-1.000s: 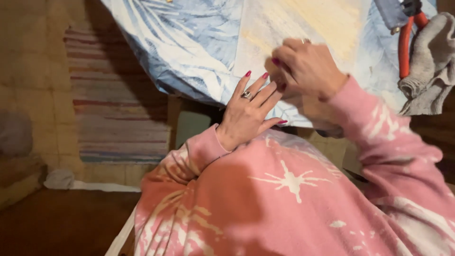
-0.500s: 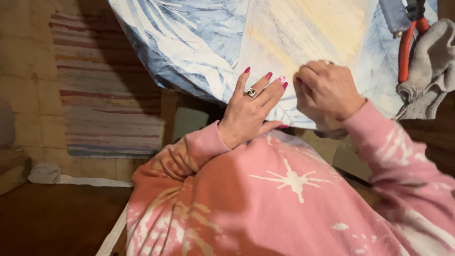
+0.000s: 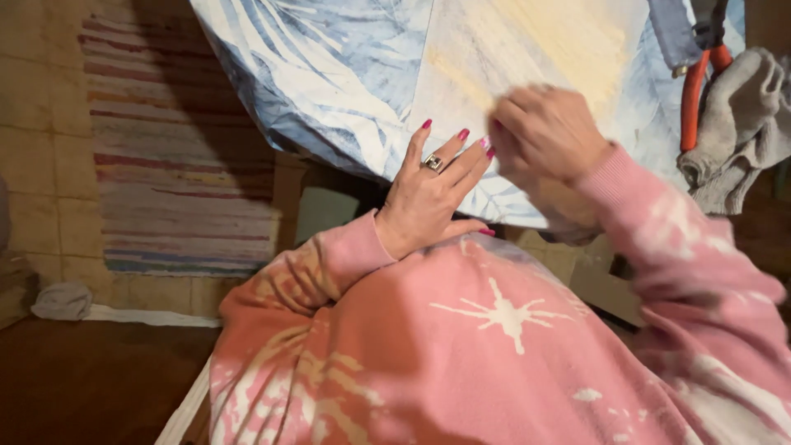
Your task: Picking up, examining, and arranging small wooden pieces on a workshop table.
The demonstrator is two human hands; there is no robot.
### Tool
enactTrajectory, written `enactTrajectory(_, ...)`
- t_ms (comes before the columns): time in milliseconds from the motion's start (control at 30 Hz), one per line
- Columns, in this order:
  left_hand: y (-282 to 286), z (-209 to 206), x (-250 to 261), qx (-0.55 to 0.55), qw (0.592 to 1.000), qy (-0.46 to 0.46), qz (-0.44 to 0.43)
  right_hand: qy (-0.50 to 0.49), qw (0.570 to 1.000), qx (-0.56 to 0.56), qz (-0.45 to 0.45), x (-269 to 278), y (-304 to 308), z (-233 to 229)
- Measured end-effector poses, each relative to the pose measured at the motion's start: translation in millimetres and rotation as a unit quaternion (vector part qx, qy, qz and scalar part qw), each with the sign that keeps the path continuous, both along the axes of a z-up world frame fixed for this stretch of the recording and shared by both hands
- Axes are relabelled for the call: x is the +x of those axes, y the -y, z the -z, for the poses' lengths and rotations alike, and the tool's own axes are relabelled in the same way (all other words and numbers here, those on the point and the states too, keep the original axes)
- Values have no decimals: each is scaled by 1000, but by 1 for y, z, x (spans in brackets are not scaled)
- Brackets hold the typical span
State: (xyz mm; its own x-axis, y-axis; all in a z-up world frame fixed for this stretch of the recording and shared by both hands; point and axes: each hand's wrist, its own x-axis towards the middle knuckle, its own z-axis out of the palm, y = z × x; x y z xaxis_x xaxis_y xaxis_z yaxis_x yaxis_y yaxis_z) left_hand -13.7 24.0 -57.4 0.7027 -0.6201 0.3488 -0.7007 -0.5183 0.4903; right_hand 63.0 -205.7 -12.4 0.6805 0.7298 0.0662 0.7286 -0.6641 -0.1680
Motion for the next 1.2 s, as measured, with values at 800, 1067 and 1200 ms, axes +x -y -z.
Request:
enactTrajectory(800,-1,1,2,29,999,4,15,6,998,23,50,3,-13,0)
enactTrajectory(1067,1,1,1,3,1000,-10,13,31,999,38,-17,40,-24,7)
enactTrajectory(1200,0,0,2,21,1000,6,5,-18,999,-4,37,-34,27,-13)
